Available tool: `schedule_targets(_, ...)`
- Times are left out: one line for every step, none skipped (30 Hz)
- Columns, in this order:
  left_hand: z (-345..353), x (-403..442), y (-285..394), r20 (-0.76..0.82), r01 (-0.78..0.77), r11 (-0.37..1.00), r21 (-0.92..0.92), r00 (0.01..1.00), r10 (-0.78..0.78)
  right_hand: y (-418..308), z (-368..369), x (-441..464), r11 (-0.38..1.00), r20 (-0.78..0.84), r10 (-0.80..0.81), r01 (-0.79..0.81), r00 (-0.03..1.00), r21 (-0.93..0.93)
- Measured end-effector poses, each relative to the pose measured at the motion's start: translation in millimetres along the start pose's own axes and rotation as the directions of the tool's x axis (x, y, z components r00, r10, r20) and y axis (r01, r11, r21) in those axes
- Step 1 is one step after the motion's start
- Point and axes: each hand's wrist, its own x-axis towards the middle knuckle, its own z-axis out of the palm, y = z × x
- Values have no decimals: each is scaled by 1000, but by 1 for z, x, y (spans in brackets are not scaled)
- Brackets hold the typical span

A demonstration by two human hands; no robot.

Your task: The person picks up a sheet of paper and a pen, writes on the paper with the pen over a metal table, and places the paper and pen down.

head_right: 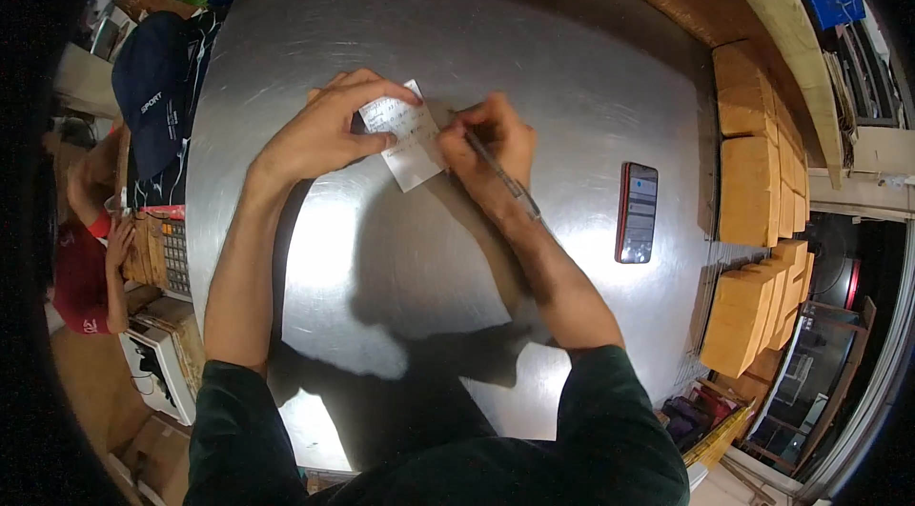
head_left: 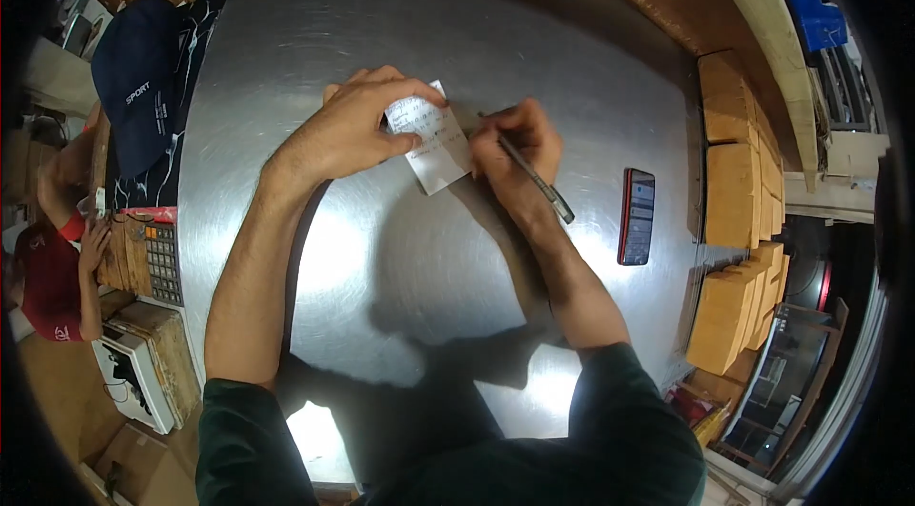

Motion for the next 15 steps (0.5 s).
schedule_targets(0,-1,1,-11,-4,1000,-2,1000,4,-2,1,1,1000,7,-10,10,1000,-4)
schedule_targets(1,-2,2,-12,-5,998,56,1000,6,-4,3,2,1000,35,-26,27,999,-7)
schedule_targets(3,-3,3,-12,-8,994,113,1000,9,-7,5,2,999,61,-42,43,997,-12)
schedule_targets(5,-4,5,-10,-11,986,169,1000,13,-10,5,3,998,87,-56,58,995,-18)
schedule_targets(6,-4,6,-8,-13,975,224,1000,15,-13,4,4,997,113,-70,73,991,-24)
schedule_targets(6,-3,7,-17,-16,975,221,1000,21,-16,3,7,996,118,-77,81,990,-29)
schedule_targets(7,-3,8,-24,-13,972,234,1000,19,-19,2,9,990,169,-97,113,981,-88)
schedule_targets(8,-3,9,-26,-9,969,246,1000,15,-21,1,9,979,218,-110,143,970,-145)
schedule_targets(10,-4,9,-26,-4,966,260,1000,11,-22,1,9,965,266,-117,173,957,-198)
schedule_targets(10,-5,9,-24,1,961,276,1000,6,-22,0,8,947,311,-121,204,942,-247)
schedule_targets(11,-5,9,-21,2,961,276,1000,5,-21,0,8,948,311,-120,201,943,-246)
schedule_targets(12,-5,8,-28,-6,958,285,1000,14,-18,-1,8,954,301,-97,175,949,-244)
schedule_targets(13,-4,8,-35,-13,956,294,999,25,-14,-1,8,959,292,-74,149,954,-242)
schedule_targets(13,-4,7,-44,-20,953,304,998,35,-11,-2,9,963,284,-53,125,957,-239)
schedule_targets(14,-4,7,-53,-26,950,312,998,45,-8,-2,9,967,278,-32,100,960,-236)
